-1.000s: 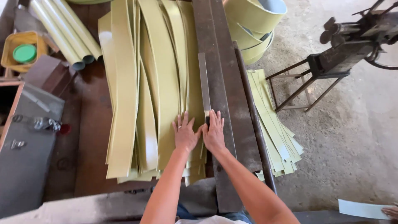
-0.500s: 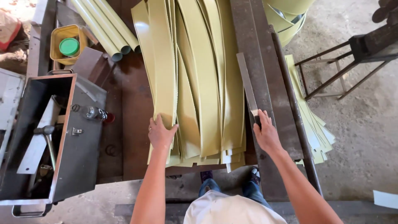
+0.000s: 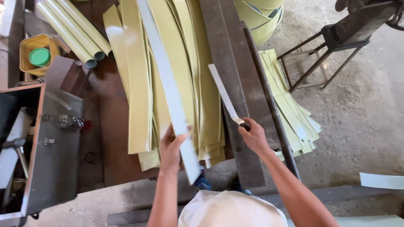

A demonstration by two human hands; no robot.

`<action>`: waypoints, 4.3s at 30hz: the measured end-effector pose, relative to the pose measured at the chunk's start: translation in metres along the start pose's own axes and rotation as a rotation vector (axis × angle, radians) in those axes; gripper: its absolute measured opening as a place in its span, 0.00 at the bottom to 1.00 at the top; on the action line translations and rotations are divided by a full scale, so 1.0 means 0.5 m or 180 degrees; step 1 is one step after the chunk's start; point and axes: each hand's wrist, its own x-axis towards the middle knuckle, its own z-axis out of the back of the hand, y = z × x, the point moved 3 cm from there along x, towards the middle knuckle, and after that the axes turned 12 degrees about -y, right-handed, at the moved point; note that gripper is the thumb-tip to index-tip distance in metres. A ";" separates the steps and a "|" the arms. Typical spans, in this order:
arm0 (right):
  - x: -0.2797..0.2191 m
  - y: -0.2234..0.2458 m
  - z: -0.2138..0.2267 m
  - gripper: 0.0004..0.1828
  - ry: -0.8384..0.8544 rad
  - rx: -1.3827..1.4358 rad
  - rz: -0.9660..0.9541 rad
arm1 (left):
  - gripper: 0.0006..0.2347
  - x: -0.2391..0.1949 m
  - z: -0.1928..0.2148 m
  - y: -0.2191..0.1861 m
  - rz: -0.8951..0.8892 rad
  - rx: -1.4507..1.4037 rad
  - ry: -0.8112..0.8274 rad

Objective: Marking lines on curved metal strips using a scribing tool and a metal guide for fabrication.

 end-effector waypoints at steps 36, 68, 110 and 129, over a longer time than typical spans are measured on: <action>-0.182 -0.322 0.239 0.24 -0.0204 -0.0122 -0.1531 | 0.24 0.126 -0.392 0.339 -0.2717 0.4807 0.0475; -0.272 -0.191 0.279 0.26 0.0425 0.0139 -0.2411 | 0.26 0.116 -0.396 0.333 -0.2702 0.4850 0.0598; -0.305 -0.116 0.271 0.22 0.0218 0.0545 -0.2721 | 0.24 0.080 -0.368 0.356 -0.2947 0.4900 0.0665; -0.385 -0.076 0.407 0.22 -0.0415 0.0162 -0.2521 | 0.25 0.058 -0.367 0.342 -0.2849 0.5032 0.0925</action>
